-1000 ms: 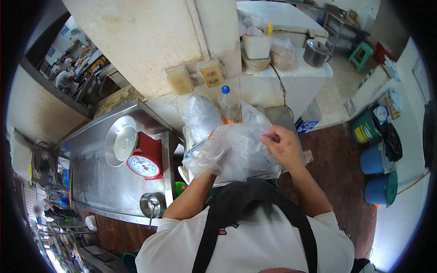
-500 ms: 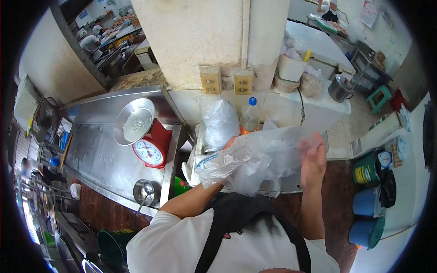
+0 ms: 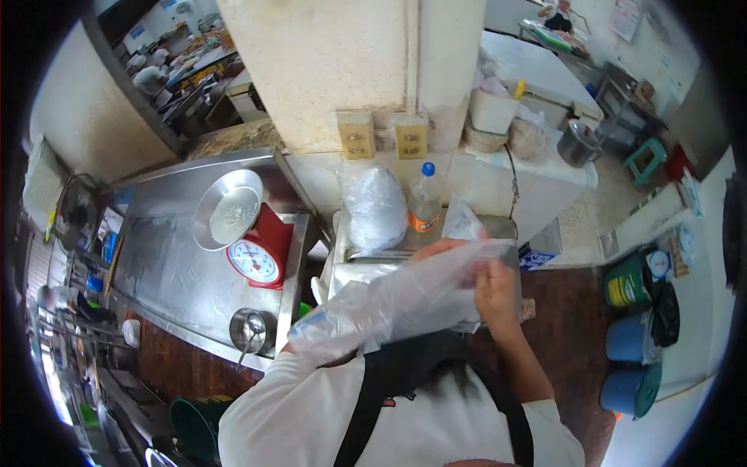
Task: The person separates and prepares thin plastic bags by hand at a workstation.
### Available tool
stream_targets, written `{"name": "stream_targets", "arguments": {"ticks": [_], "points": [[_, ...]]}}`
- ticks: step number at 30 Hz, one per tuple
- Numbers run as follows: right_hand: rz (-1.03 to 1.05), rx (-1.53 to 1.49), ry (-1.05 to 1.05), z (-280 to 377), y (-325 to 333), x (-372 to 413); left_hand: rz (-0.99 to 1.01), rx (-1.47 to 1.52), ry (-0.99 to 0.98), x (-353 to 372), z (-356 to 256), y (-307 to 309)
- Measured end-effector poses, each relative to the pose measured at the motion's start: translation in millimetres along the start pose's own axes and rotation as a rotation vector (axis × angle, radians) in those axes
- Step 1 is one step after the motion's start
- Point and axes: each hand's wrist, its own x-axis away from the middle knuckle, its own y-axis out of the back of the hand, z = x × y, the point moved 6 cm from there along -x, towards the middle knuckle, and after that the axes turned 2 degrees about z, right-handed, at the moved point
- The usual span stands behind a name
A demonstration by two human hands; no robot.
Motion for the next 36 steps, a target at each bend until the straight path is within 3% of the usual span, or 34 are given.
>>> {"name": "stream_targets", "arguments": {"ticks": [3,4,8,11,14,17,19,22,26,29,32,36], "points": [[-0.059,0.039,0.117,22,5,1,0.174,-0.132,0.066,-20,10,13],[-0.144,-0.129,0.152,28,15,-2,0.240,-0.078,0.120,-18,9,14],[0.001,-1.340,-0.143,-24,28,13,0.368,0.128,0.316,8,20,19],[0.080,-1.638,-0.111,-22,30,1,0.243,0.085,0.363,1,50,42],[-0.100,-1.388,-0.341,-52,6,-3,0.012,0.082,0.340,-18,63,76],[-0.062,-1.294,-0.543,-88,-28,18,-0.159,0.130,0.320,-34,86,105],[-0.128,-1.018,-0.492,-131,-53,32,-0.231,0.176,0.329,-41,112,113],[-0.251,-0.938,-0.546,-157,-60,37,-0.288,0.209,0.333,-58,143,116],[-0.174,-0.591,-0.650,-182,-59,28,-0.340,0.232,0.372,-69,158,128],[-0.166,-0.327,-0.607,-217,-75,21,-0.404,0.239,0.401,-68,171,137],[-0.219,-0.412,-0.586,-249,-91,32,-0.540,0.253,0.338,-55,204,141],[-0.173,-0.284,-0.526,-269,-104,42,-0.622,0.242,0.215,-53,236,149]]}}
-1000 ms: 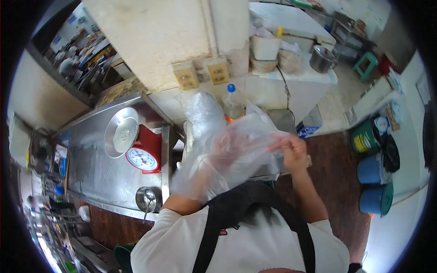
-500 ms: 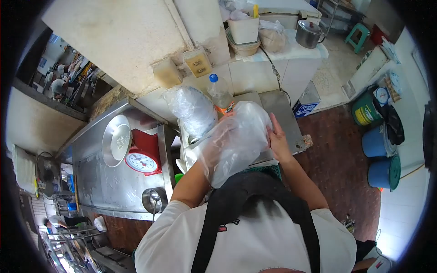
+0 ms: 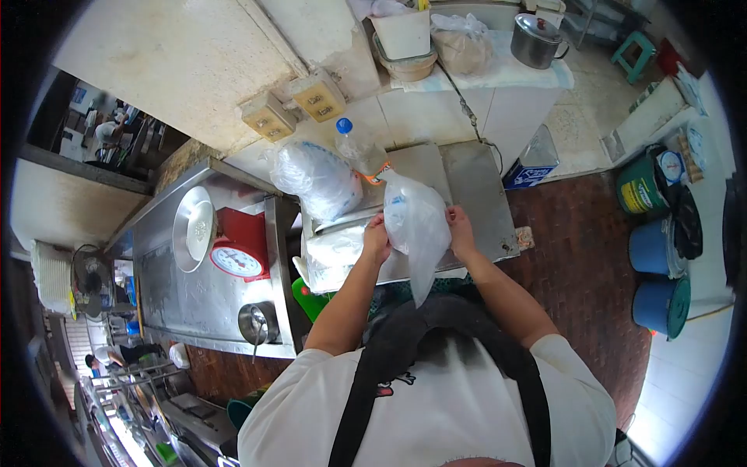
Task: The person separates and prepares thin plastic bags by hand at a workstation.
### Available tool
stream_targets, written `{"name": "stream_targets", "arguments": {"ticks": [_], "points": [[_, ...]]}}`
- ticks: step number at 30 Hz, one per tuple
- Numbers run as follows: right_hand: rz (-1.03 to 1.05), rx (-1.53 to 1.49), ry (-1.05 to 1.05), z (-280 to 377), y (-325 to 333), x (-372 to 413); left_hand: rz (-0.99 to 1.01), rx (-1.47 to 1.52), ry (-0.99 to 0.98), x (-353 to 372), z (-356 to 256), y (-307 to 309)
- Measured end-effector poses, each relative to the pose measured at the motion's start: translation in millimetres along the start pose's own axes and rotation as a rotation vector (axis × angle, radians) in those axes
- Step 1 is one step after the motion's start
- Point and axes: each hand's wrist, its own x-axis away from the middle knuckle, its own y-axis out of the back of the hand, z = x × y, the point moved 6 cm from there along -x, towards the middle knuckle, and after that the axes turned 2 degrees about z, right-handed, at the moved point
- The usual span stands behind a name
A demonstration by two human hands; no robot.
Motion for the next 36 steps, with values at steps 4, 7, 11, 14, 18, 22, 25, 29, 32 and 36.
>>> {"name": "stream_targets", "arguments": {"ticks": [4,7,11,14,18,22,25,29,32,36], "points": [[0.162,0.002,0.039,-44,-26,-29,-0.055,0.002,-0.029,-6,-1,-3],[0.260,-0.064,-0.137,-41,-20,-24,-0.055,-0.150,0.066,-11,-11,3],[0.284,-0.214,-0.084,-1,13,-16,-0.101,-0.513,-0.158,27,-60,2],[0.262,-0.244,0.235,175,67,18,0.103,-0.629,-0.666,94,-131,-62],[0.444,0.049,0.587,268,41,56,0.400,-0.869,-0.867,152,-144,-129],[0.183,0.377,0.622,230,1,44,0.298,-0.904,-0.931,90,-93,-93],[0.075,0.129,0.419,170,0,41,0.321,-0.830,-0.858,82,-74,-82],[0.089,-0.017,0.406,107,-11,45,0.274,-0.796,-0.865,80,-62,-77],[0.124,0.079,0.384,85,-12,42,0.393,-0.740,-0.749,64,-59,-72],[0.244,0.183,0.267,99,0,46,0.667,-0.671,-0.468,42,-70,-57]]}}
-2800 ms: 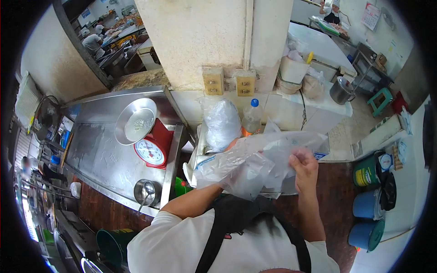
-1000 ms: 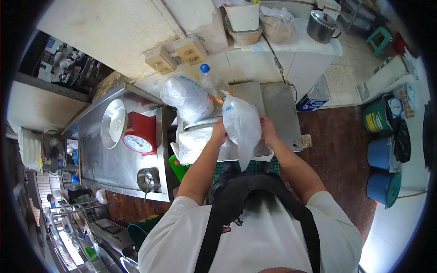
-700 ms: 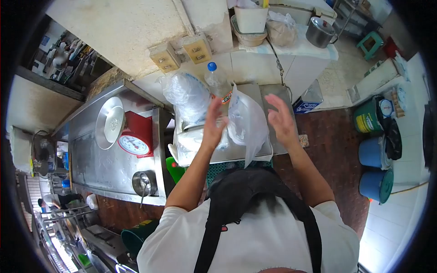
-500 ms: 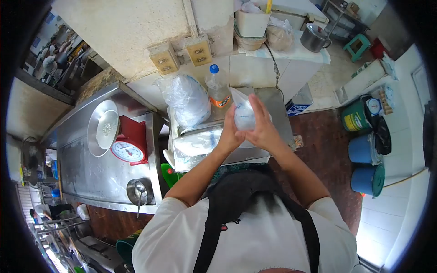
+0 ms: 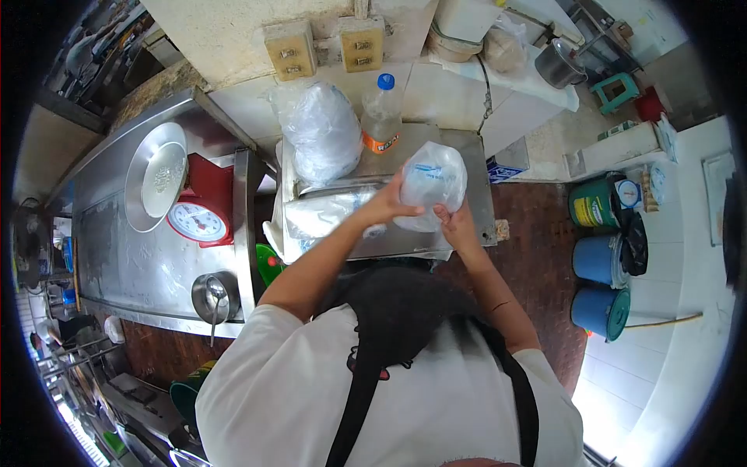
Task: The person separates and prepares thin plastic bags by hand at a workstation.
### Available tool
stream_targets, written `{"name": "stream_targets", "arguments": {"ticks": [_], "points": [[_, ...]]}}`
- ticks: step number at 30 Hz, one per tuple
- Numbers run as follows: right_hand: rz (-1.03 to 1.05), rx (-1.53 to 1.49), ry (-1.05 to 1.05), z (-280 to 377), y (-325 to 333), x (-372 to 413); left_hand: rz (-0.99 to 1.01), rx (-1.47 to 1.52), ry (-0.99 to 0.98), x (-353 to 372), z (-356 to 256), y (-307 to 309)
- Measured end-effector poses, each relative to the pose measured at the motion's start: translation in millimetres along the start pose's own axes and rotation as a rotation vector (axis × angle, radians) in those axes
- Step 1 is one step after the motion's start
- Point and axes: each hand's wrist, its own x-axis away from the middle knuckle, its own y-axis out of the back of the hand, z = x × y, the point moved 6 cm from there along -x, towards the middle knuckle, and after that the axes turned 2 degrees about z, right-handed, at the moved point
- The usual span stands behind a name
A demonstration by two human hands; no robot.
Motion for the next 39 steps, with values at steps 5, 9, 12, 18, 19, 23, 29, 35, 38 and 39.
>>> {"name": "stream_targets", "arguments": {"ticks": [5,9,12,18,19,23,29,35,38,39], "points": [[-0.182,0.213,0.236,93,57,20,-0.060,-0.333,0.344,64,-18,67],[-0.154,0.108,0.338,151,73,25,-0.139,-0.873,0.081,109,8,44],[0.138,-0.057,0.149,151,33,19,-0.216,-1.137,0.016,129,36,39],[0.134,0.071,0.327,157,-37,19,-0.196,-0.333,0.233,116,-1,61],[0.093,0.120,0.382,160,-38,21,-0.165,-0.165,0.241,117,-11,59],[0.165,0.167,0.285,143,-39,18,-0.015,0.137,0.322,115,-71,48],[0.099,-0.051,0.123,148,-26,16,-0.046,-0.177,0.168,112,-88,30],[0.042,0.199,0.440,176,-3,17,-0.211,-0.067,0.400,115,-84,42],[0.035,0.272,0.333,184,4,16,-0.204,-0.200,0.340,116,-93,33],[0.028,0.260,0.281,189,4,16,-0.192,-0.216,0.295,116,-97,28]]}}
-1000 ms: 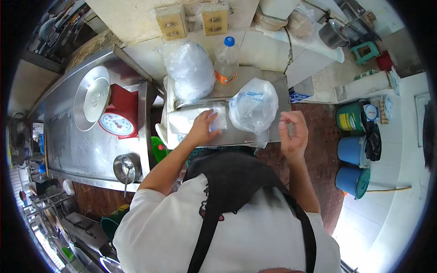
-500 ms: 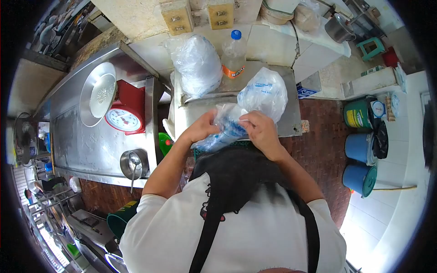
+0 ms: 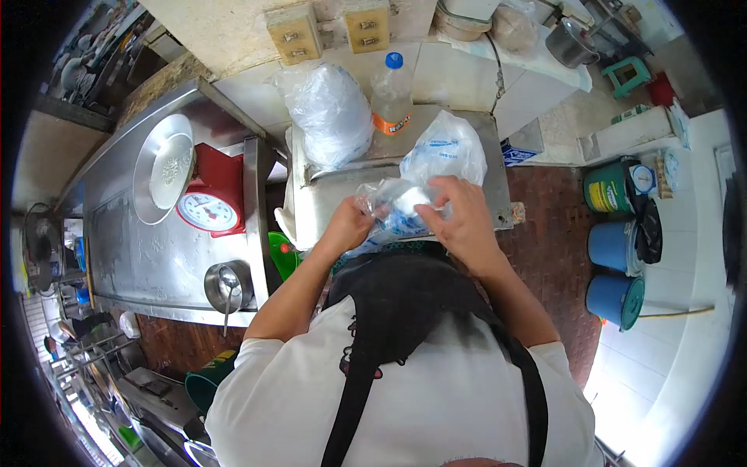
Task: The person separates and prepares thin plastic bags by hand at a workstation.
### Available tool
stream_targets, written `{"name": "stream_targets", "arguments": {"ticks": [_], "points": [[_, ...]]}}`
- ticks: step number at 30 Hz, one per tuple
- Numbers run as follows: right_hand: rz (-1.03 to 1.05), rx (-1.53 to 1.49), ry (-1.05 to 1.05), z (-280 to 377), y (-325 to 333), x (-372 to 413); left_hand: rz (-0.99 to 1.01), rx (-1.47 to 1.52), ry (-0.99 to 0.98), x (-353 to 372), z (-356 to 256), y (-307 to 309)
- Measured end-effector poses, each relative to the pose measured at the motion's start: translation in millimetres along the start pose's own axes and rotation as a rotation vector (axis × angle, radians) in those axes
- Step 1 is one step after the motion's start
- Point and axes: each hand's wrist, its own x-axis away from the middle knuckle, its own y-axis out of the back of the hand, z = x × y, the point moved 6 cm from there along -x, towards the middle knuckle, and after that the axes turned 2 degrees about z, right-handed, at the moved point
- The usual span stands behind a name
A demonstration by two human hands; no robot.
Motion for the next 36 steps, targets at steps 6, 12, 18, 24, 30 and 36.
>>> {"name": "stream_targets", "arguments": {"ticks": [6,12,18,24,30,36], "points": [[-0.040,0.095,0.139,-6,-15,-1,0.012,0.093,-0.008,2,-20,-10],[-0.028,0.137,0.271,6,-14,0,-0.021,-0.002,0.076,0,-10,-6],[-0.015,0.199,0.190,-9,-20,0,-0.063,0.122,0.072,3,-7,-13],[0.043,0.115,0.218,-7,-16,-3,0.111,-0.051,0.099,12,-34,-10],[-0.038,-0.114,0.148,15,19,-10,0.182,-0.054,-0.087,9,-19,-10],[0.019,-0.138,0.413,40,44,-16,0.131,-0.167,-0.161,5,-10,-9]]}}
